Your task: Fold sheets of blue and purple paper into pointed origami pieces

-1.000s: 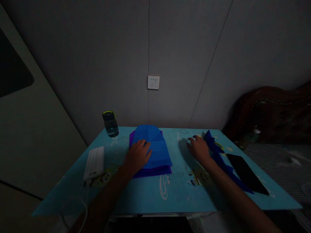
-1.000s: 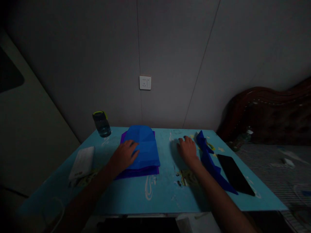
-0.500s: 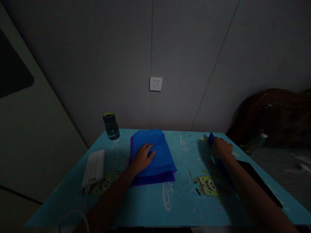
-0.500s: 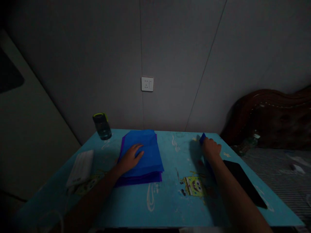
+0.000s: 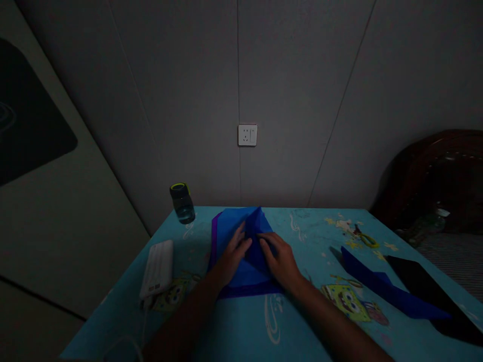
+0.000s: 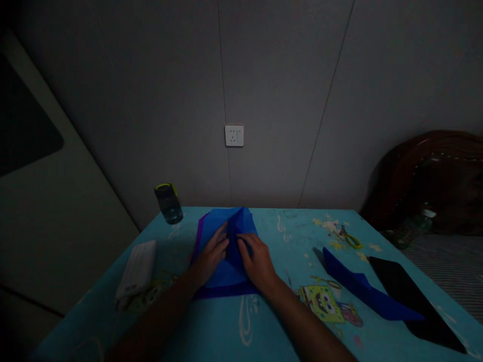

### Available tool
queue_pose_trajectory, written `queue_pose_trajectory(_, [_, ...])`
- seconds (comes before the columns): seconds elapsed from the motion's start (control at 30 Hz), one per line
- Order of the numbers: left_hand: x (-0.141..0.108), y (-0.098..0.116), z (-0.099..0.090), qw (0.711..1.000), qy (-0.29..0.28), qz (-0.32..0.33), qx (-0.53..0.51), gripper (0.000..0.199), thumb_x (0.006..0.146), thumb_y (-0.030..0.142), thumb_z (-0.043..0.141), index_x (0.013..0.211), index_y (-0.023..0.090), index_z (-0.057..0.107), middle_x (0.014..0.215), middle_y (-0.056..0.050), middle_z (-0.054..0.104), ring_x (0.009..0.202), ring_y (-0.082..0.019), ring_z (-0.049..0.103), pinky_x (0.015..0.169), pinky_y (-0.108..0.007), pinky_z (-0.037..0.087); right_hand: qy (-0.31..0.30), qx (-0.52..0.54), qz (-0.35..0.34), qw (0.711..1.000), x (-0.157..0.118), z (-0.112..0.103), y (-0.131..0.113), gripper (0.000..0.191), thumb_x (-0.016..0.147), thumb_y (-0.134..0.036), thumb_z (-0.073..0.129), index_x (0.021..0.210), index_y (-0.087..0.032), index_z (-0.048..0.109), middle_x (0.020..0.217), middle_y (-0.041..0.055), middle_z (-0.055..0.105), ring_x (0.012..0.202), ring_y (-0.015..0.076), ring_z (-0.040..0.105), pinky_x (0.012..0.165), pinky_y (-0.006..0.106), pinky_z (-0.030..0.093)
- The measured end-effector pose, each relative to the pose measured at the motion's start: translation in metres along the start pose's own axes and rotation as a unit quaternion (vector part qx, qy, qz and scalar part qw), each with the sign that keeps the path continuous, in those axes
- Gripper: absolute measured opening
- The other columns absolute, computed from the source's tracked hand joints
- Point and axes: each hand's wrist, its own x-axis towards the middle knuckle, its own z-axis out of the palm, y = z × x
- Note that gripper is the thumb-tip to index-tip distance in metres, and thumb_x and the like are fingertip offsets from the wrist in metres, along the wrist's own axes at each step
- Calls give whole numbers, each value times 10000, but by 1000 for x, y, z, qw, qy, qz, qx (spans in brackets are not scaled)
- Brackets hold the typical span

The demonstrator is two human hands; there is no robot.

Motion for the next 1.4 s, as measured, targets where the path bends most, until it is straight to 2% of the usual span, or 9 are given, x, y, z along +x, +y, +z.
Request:
queue_pose_trajectory(0.2, [-3,3,4,999,-4,49,23,660,843,330,629,1444,224,379,1499,-80,428,1409,-263,331,1177,-416,245,-37,-5,-17,999,-19,10,3,467,956,-244,429,1420,-277,382,1308,96,594,1185,238,567,1014,447,449])
queue_pose_trajectory(0.33, [-3,5,6,998,9,39,44,642,873,330,560,1464,235,331,1530,-58,379,1411,-255,329,1178,-418,249,43,-21,-6,999,-17,13,4,455,921,-251,502,1369,-258,426,1359,116,522,1267,262,481,1071,491,383])
queue_pose_trajectory(0.43, [-8,5,9,995,-21,46,83,709,877,361,554,1499,223,242,1577,-69,276,1440,-258,259,1186,-433,230,104,-8,32,994,-13,17,9,442,870,-248,554,1306,-224,485,1356,127,499,1284,280,450,1080,506,364])
queue_pose_trajectory(0.6, [-21,5,18,967,-88,109,215,777,883,359,570,1525,226,152,1602,-81,184,1460,-264,187,1200,-461,179,134,40,87,986,-14,20,24,585,698,-129,552,1276,-201,486,1247,122,592,1169,298,545,1009,509,424])
queue_pose_trajectory(0.77, [-24,8,22,942,-68,144,296,746,893,326,544,1520,199,159,1586,-121,230,1445,-269,243,1189,-479,206,98,107,125,981,-12,13,21,557,653,-88,539,1195,-207,499,1011,61,678,845,224,643,800,388,535])
queue_pose_trajectory(0.93, [-21,7,21,946,-48,141,288,689,901,332,523,1502,179,222,1570,-126,273,1444,-250,252,1192,-456,199,81,174,124,974,-9,12,15,456,710,-122,570,1148,-228,500,994,44,686,854,197,648,822,347,529])
queue_pose_trajectory(1.1, [-22,13,21,970,-50,92,218,607,927,351,471,1486,210,282,1563,-76,309,1442,-222,260,1195,-423,196,75,190,115,972,-11,13,20,411,780,-173,586,1175,-231,489,1083,66,678,903,202,660,851,356,521])
queue_pose_trajectory(1.27, [-18,12,20,980,-25,60,186,539,934,304,426,1455,189,357,1537,-66,364,1425,-205,303,1192,-405,215,74,123,100,985,-11,11,23,384,821,-185,547,1194,-220,467,1095,84,681,946,224,666,846,370,518])
queue_pose_trajectory(1.4, [-18,4,20,967,-36,123,220,580,899,217,469,1464,199,342,1494,-84,431,1372,-214,403,1156,-407,310,74,41,108,991,-12,9,23,389,807,-150,534,1180,-222,450,1034,73,686,900,229,672,810,380,528])
